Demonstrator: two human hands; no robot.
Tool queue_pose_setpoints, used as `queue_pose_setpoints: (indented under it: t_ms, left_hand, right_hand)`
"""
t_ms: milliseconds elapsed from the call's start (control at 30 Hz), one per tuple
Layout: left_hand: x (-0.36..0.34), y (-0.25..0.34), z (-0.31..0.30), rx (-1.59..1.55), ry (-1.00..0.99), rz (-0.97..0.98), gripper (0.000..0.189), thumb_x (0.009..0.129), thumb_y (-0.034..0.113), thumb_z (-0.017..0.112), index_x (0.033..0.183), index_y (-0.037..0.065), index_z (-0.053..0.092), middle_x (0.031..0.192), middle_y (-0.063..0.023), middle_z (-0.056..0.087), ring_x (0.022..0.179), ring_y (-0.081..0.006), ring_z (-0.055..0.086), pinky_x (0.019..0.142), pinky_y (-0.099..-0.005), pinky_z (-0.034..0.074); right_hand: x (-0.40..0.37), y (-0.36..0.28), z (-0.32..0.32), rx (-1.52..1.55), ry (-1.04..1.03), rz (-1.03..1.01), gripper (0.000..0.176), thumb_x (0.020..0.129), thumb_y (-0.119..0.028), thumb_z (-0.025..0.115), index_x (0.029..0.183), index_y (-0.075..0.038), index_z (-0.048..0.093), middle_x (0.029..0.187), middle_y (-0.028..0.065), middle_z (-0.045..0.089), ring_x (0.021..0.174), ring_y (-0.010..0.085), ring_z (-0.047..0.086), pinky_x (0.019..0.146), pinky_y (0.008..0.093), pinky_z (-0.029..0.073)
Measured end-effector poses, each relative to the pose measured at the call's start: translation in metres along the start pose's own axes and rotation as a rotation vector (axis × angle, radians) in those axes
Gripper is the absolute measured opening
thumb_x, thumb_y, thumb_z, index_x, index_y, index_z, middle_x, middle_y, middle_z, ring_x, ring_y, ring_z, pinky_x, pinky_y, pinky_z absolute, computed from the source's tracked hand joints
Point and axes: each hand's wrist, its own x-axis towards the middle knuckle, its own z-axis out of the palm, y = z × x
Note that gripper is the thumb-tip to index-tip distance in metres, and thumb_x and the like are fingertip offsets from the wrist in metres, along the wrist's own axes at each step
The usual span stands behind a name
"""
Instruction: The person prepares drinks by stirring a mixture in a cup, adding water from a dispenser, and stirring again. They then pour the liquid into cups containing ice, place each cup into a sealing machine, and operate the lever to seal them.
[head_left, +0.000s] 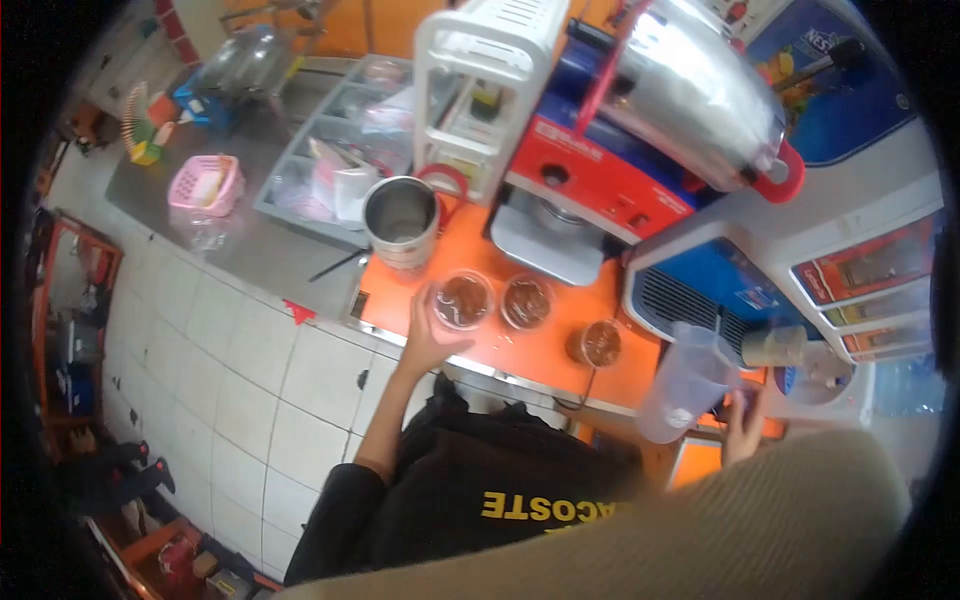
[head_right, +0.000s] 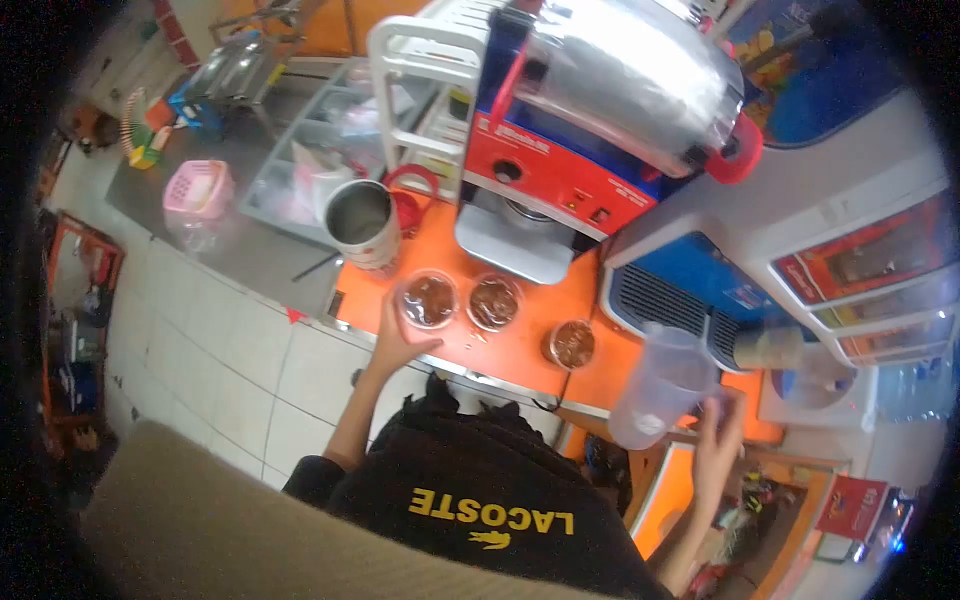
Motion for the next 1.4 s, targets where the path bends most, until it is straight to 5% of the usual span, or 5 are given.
queue_pose_setpoints:
  t_ms: [133, 467, 833, 1067, 1400]
  left_hand:
    - [-0.041, -0.005, -0.008, 0.131, 0.038, -0.005, 0.118, 0.056, 0.035, 0.089, 0.144, -0.001, 0.019, 0.143, -0.019, 0.029, 0.135, -0.0327, 0.028, 0.111, -0.0446, 0.027]
    - [0.015, 0.043, 0.044, 0.224, 0.18, 0.028, 0.107, 0.06, 0.026, 0.084, 0.143, 0.001, 0.022, 0.141, -0.0219, 0.026, 0.134, -0.0399, 0.027, 0.111, -0.0437, 0.027]
    - [0.005, 0.055, 0.037, 0.344, 0.428, -0.026, 0.078, 0.076, 0.022, 0.076, 0.137, 0.003, 0.03, 0.137, -0.0209, 0.031, 0.131, -0.0377, 0.035, 0.108, -0.0401, 0.035]
    - [-0.013, 0.102, 0.031, 0.544, 0.518, -0.106, 0.107, 0.067, 0.027, 0.082, 0.147, 0.004, 0.014, 0.142, -0.0205, 0.025, 0.134, -0.0442, 0.024, 0.11, -0.0468, 0.029]
    - [-0.025, 0.108, 0.067, 0.367, -0.169, 0.127, 0.044, 0.082, 0.021, 0.066, 0.117, 0.001, 0.05, 0.103, -0.0168, 0.055, 0.097, -0.0341, 0.057, 0.085, -0.0405, 0.047]
  right_hand:
    - [0.024, 0.07, 0.028, 0.044, 0.327, 0.005, 0.039, 0.094, -0.024, 0.056, 0.123, 0.0, 0.048, 0.11, 0.0127, 0.058, 0.098, 0.0174, 0.056, 0.082, 0.0311, 0.045]
    - [0.043, -0.015, 0.199, -0.165, -0.268, -0.66, 0.057, 0.085, -0.029, 0.064, 0.129, 0.0, 0.042, 0.119, 0.0169, 0.051, 0.107, 0.0242, 0.049, 0.09, 0.0362, 0.039]
    - [0.029, -0.018, 0.209, -0.27, -0.351, -0.834, 0.078, 0.075, -0.033, 0.072, 0.135, 0.0, 0.036, 0.129, 0.0216, 0.044, 0.118, 0.0316, 0.043, 0.099, 0.0418, 0.034]
    - [0.03, 0.0, 0.198, -0.296, -0.322, -0.882, 0.092, 0.068, -0.036, 0.077, 0.139, 0.0, 0.031, 0.136, 0.0246, 0.039, 0.125, 0.0364, 0.038, 0.104, 0.0454, 0.03]
    - [0.023, 0.019, 0.172, -0.438, -0.499, -0.612, 0.101, 0.059, -0.025, 0.084, 0.142, -0.005, 0.029, 0.136, 0.0281, 0.036, 0.125, 0.0444, 0.037, 0.106, 0.0493, 0.032]
